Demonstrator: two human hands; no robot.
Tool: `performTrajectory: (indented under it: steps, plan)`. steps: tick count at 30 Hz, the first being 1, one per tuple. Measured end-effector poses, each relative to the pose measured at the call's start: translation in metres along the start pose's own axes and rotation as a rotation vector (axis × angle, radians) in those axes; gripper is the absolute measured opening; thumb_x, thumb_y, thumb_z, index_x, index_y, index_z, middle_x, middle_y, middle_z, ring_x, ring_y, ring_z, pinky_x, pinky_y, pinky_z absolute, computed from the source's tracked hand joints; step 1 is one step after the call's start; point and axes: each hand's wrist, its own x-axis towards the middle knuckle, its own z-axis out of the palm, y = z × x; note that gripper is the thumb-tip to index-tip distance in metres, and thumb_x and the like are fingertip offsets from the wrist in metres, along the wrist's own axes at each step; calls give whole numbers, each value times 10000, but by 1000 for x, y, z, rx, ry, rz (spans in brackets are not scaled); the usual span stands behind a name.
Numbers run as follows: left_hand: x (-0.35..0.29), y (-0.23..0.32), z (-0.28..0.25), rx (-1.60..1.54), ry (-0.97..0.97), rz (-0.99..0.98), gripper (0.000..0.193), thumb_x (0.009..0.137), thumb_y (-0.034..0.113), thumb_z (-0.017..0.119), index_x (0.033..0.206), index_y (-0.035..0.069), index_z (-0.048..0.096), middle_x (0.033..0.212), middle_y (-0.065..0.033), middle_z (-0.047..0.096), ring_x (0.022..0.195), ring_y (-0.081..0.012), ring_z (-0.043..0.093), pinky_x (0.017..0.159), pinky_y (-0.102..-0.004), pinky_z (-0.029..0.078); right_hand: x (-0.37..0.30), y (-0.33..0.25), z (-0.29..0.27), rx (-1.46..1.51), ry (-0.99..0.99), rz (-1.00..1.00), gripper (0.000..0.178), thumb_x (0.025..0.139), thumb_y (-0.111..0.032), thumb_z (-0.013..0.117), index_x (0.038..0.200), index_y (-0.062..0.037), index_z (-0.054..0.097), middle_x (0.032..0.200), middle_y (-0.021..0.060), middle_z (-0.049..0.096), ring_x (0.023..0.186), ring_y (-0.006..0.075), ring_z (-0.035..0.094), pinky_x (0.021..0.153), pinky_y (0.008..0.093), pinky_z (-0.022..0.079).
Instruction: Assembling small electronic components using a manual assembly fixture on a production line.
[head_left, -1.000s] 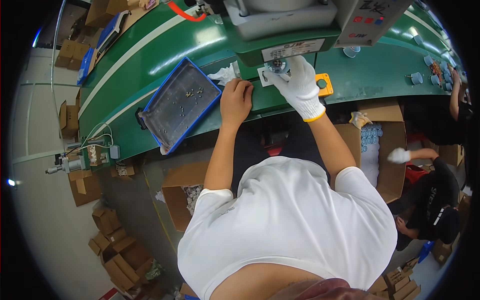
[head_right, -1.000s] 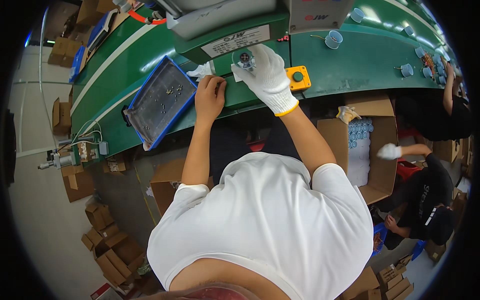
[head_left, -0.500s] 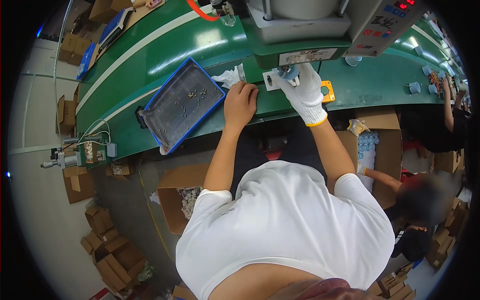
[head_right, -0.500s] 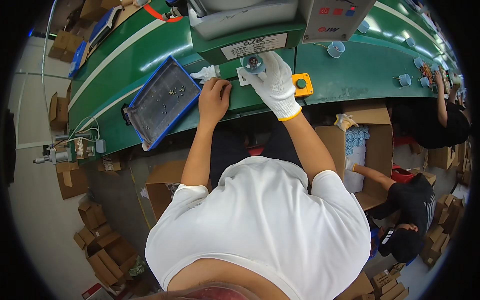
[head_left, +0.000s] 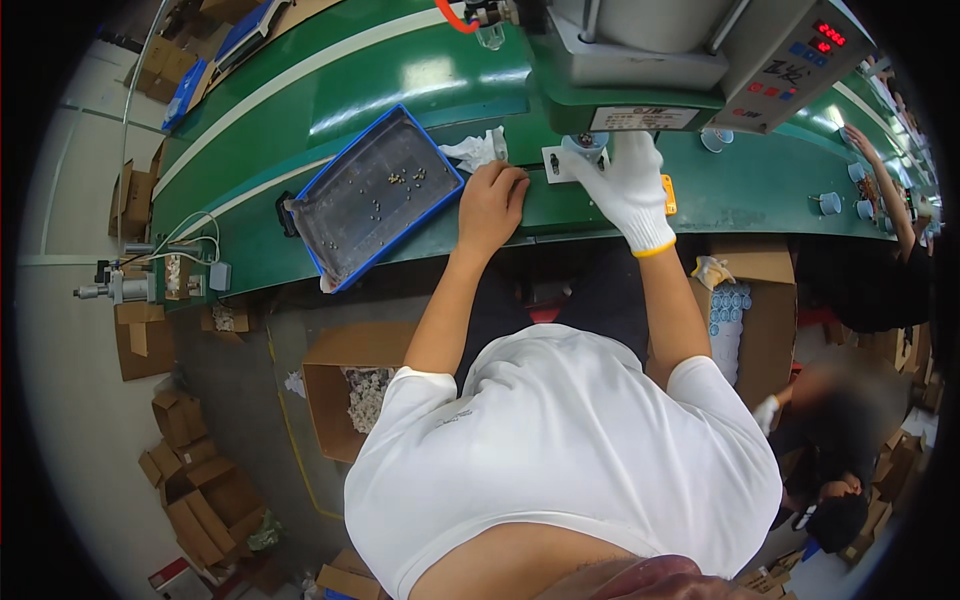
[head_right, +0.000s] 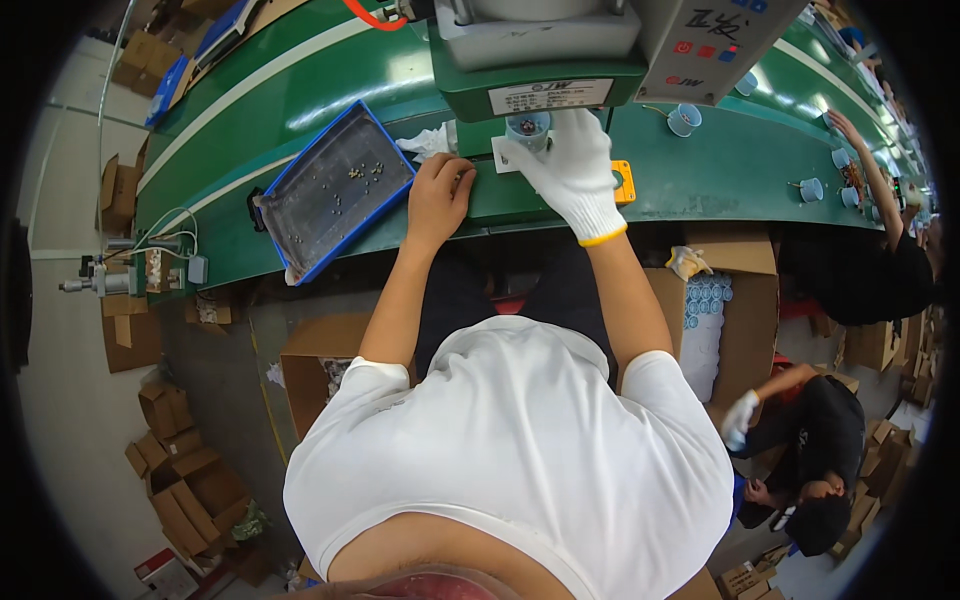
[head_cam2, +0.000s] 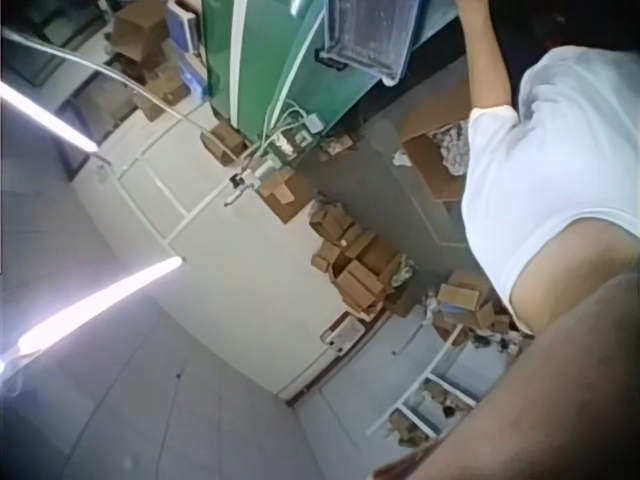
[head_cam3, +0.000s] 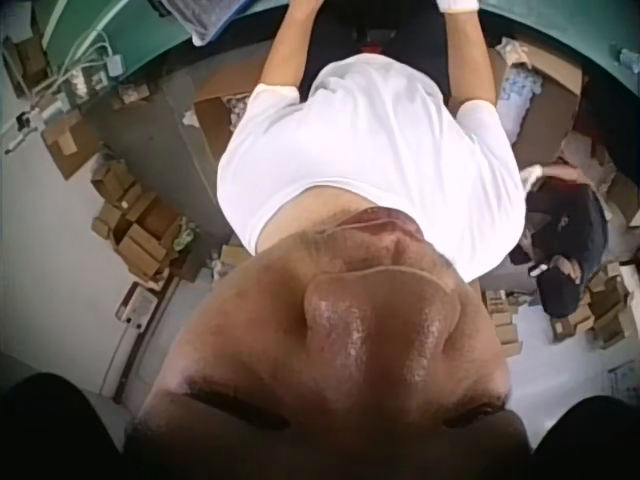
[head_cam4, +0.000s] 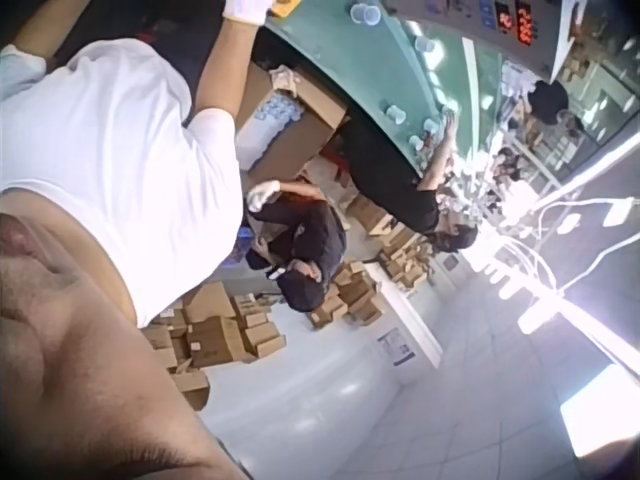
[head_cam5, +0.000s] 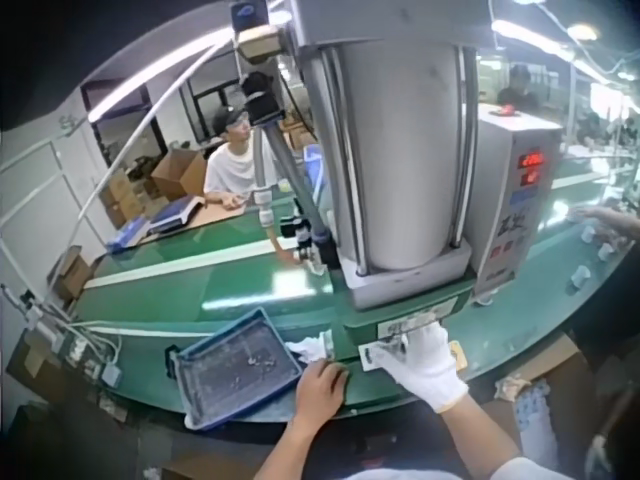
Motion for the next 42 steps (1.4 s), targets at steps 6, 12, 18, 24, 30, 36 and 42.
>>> performTrajectory:
  steps: [6,12,18,24,30,36,42]
  plan:
    - [-47,-9,-14,-13,144,1,104,969,12,764,1072,-4,760,1128,-175,757,1069,-400,749,912,-475,613,-71,105,8,135,341,-151,294,908,-24,767,1193,42,738,1069,179,797,998,398,757,918,472,600]
    - [-40,-18,-27,144,188,116,77,953,0,773,1025,-9,748,998,-180,760,998,-404,761,857,-479,626,-70,119,2,41,285,-143,156,963,-30,716,1102,26,756,1027,185,792,975,413,750,884,489,600]
    - [-39,-21,-20,161,218,171,106,900,-23,767,979,-10,698,948,-178,748,968,-417,741,829,-483,613,-66,114,-3,8,259,-159,113,969,-62,702,1011,23,762,983,204,783,928,433,738,870,511,591]
    - [-24,-14,-26,-23,152,78,64,939,-2,755,992,-1,721,963,-176,746,916,-405,723,815,-478,582,-75,126,-6,183,290,-45,179,1003,-87,699,1138,8,768,1093,168,795,1031,379,741,949,468,590]
    - [9,2,-1,-142,151,-51,122,943,72,816,1046,15,782,987,-157,785,931,-360,758,829,-434,591,-60,113,16,116,264,-92,158,981,-99,730,1119,-32,770,1073,160,783,1021,366,740,940,467,587]
    - [7,-9,-1,-133,46,-94,139,923,84,843,1045,33,800,979,-137,794,914,-342,763,820,-433,602,-65,120,24,77,291,-102,146,976,-96,737,1105,-43,779,1066,159,785,1011,374,741,930,470,588]
    - [6,-10,-1,-159,23,-135,168,911,98,861,1049,22,804,975,-136,799,900,-321,772,807,-412,613,-68,126,29,119,325,-123,179,978,-85,727,1144,-34,768,1112,167,782,1065,381,740,978,472,581]
